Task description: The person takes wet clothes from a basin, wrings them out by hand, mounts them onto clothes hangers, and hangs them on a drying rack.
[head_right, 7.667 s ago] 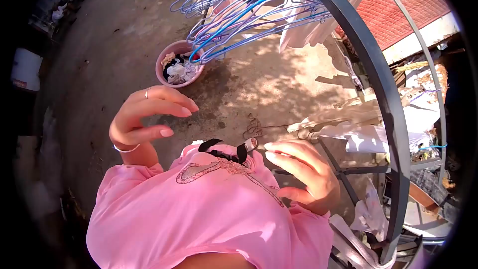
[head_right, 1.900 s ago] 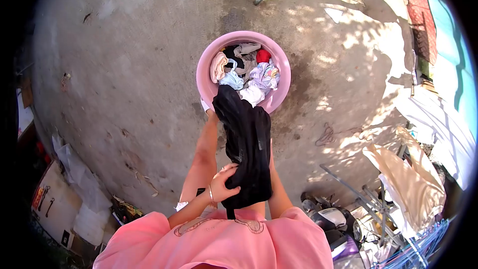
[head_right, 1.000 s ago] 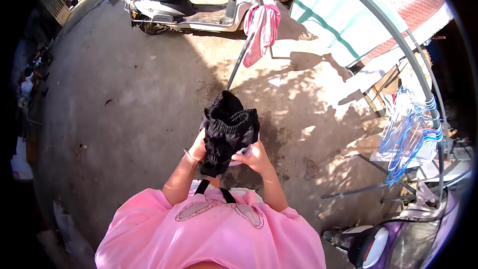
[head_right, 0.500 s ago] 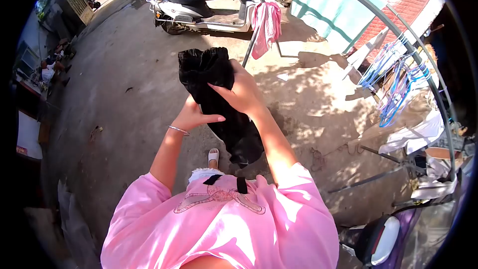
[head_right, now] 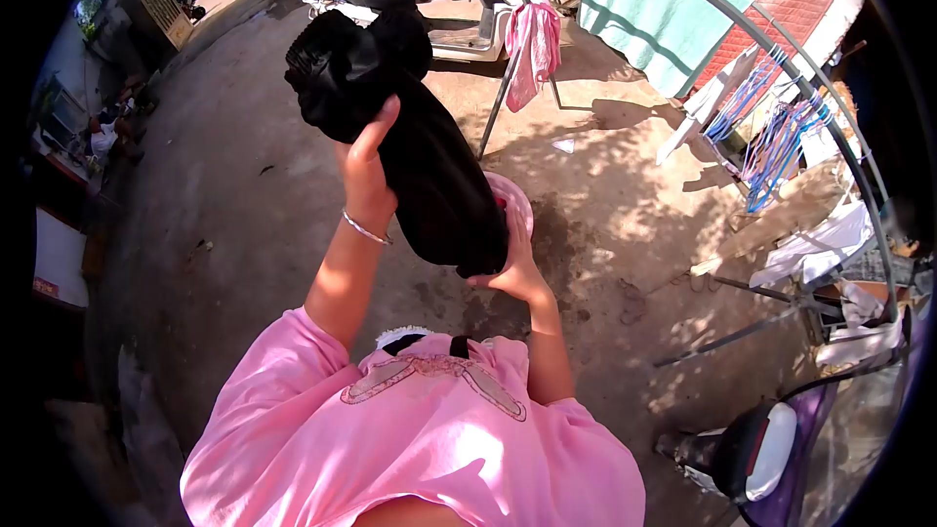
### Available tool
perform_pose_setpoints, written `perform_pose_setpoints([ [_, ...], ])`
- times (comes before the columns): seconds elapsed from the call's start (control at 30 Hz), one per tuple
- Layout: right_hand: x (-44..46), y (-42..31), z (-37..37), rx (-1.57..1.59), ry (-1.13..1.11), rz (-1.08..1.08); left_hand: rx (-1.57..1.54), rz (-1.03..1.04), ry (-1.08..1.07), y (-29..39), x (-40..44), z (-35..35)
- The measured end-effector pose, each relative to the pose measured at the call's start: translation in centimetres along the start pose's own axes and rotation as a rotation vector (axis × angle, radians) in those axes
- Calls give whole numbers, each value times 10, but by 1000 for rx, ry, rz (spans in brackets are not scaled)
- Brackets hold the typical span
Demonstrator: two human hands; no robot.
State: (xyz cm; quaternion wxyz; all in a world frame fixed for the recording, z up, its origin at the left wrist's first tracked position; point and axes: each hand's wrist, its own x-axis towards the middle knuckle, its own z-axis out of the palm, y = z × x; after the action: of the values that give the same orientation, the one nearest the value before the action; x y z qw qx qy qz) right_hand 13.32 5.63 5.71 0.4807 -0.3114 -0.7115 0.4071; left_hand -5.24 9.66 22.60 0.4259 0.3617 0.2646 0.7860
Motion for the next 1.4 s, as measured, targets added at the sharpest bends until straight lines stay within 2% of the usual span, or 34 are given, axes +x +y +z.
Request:
perform_pose_setpoints([
  [0.03, -10, 21, 24, -84, 57, 28, 4, 8, 8, 10, -3, -3],
  [0.1, -14, 61, 77, -160, 97, 54, -188, -259, 112, 29, -13, -11],
  [0.17, -3, 95, 136, 73, 263, 234, -382, -288, 90, 43, -23, -22],
  [0.2, 8, 104, 156, 5, 243, 162, -338, -206, 133, 47, -25, -32],
  [0.3, 36, 123, 190, -255, 220, 24, -347, -155, 168, 81, -28, -74],
  [0.33, 45, 110, 194, 136, 298, 180, -348, -158, 203, 94, -26, -96],
  [0.37, 54, 93, 196, 526, 365, 342, -245, -45, 203, 106, -25, -124],
  [0.4, 61, 78, 194, 650, 427, 461, -323, -4, 213, 114, -26, -149],
  [0.43, 66, 68, 192, 770, 490, 584, -188, 70, 306, 121, -29, -176],
  [0.47, 73, 62, 192, 1057, 459, 504, -114, 100, 359, 121, -35, -211],
  [0.5, 81, 34, 188, 1089, 435, 645, -26, 66, 380, 117, -39, -250],
  [0.57, 95, 19, 194, 1040, 395, 581, 57, 34, 412, 106, -56, -330],
  [0.6, 106, 11, 201, 1034, 391, 588, 185, -260, 412, 99, -70, -369],
  [0.67, 120, -13, 218, 899, 341, 420, 462, -838, 377, 77, -105, -442],
  [0.7, 122, -52, 231, 723, 255, 327, 617, -1113, 327, 70, -119, -464],
  [0.73, 125, -47, 246, 427, 217, 163, 657, -1212, 181, 78, -131, -448],
  [0.77, 130, -46, 260, 130, 176, -2, 559, -1258, 99, 77, -138, -451],
  [0.83, 119, -54, 283, -235, 125, -173, 354, -1296, -20, 72, -144, -437],
  [0.87, 110, -66, 292, -219, 29, -109, 342, -1304, -27, 62, -145, -430],
  [0.9, 99, -68, 301, -232, 11, -188, 152, -1364, -21, 53, -142, -423],
  [0.93, 87, -73, 307, -329, -26, -162, -39, -1422, -13, 44, -141, -414],
  [0.97, 76, -78, 312, -394, -66, -160, -45, -1438, -21, 33, -144, -406],
  [1.03, 54, -89, 312, -406, -147, -200, -462, -1425, -375, 13, -149, -384],
  [1.07, 43, -91, 312, -437, -144, -220, -618, -1348, -440, 7, -149, -366],
  [1.17, 6, -99, 314, -474, -90, -288, -883, -1075, -288, -7, -147, -315],
  [1.23, -17, -95, 304, -471, -44, -198, -943, -893, -129, -14, -145, -286],
  [1.33, -40, -95, 275, -113, 459, 40, -980, -809, 136, -30, -134, -264],
  [1.37, -48, -85, 267, 12, 636, 110, -817, -906, 215, -25, -130, -256],
  [1.4, -57, -76, 252, 123, 672, 167, -747, -949, 251, -21, -129, -247],
])
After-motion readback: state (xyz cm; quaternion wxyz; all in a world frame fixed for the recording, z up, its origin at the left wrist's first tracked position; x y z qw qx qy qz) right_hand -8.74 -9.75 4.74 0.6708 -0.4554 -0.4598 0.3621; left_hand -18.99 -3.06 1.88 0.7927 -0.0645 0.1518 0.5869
